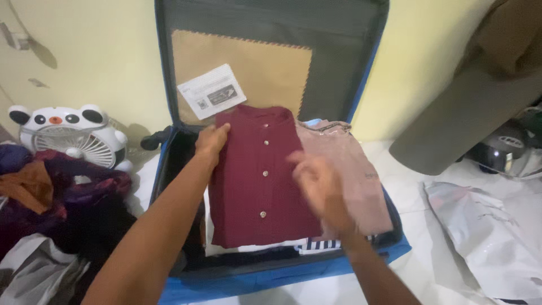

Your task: The person buttons a maroon shirt, then folds it neatly by hand and places it into an open blue suitcase. The person then reaches for another item from a pile of clothes on the floor.

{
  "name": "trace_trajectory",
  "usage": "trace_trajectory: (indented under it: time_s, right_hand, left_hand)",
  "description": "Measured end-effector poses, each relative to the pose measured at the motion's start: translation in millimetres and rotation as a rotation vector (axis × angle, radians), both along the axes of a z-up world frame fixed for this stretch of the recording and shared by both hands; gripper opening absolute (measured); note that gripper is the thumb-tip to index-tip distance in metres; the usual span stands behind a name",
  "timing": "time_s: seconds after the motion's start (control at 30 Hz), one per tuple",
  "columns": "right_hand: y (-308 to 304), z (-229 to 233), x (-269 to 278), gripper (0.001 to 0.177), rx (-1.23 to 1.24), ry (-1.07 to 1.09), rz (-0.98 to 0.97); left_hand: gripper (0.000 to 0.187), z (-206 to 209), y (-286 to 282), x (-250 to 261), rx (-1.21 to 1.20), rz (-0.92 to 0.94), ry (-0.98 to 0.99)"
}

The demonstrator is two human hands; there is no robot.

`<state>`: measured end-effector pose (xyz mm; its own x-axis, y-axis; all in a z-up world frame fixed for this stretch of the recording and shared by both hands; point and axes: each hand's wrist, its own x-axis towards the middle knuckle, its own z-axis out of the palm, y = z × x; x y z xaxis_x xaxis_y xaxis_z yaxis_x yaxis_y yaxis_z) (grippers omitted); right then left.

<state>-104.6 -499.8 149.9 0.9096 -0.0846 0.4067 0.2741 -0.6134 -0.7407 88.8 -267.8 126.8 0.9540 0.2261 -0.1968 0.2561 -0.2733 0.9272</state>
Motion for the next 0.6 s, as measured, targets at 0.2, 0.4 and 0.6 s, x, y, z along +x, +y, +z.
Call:
trace_trajectory:
  time_s: [0.2,0.4,0.6]
  right_hand:
    - [-17,-22,72,0.045,0.029,0.442,-0.331]
    - [-4,-25,78,0.05,0.157,0.409,-0.287]
    - [-3,-22,62,0.065,0.082,0.481,-0.235]
  left_hand:
    - [0.046,-28,10,22,-0.385,0.389,-0.267]
    - [0.043,-85,34,17,-0.096,0.284,-0.044]
    - [0.056,-58,34,4,-0.149,0.21,-0.068]
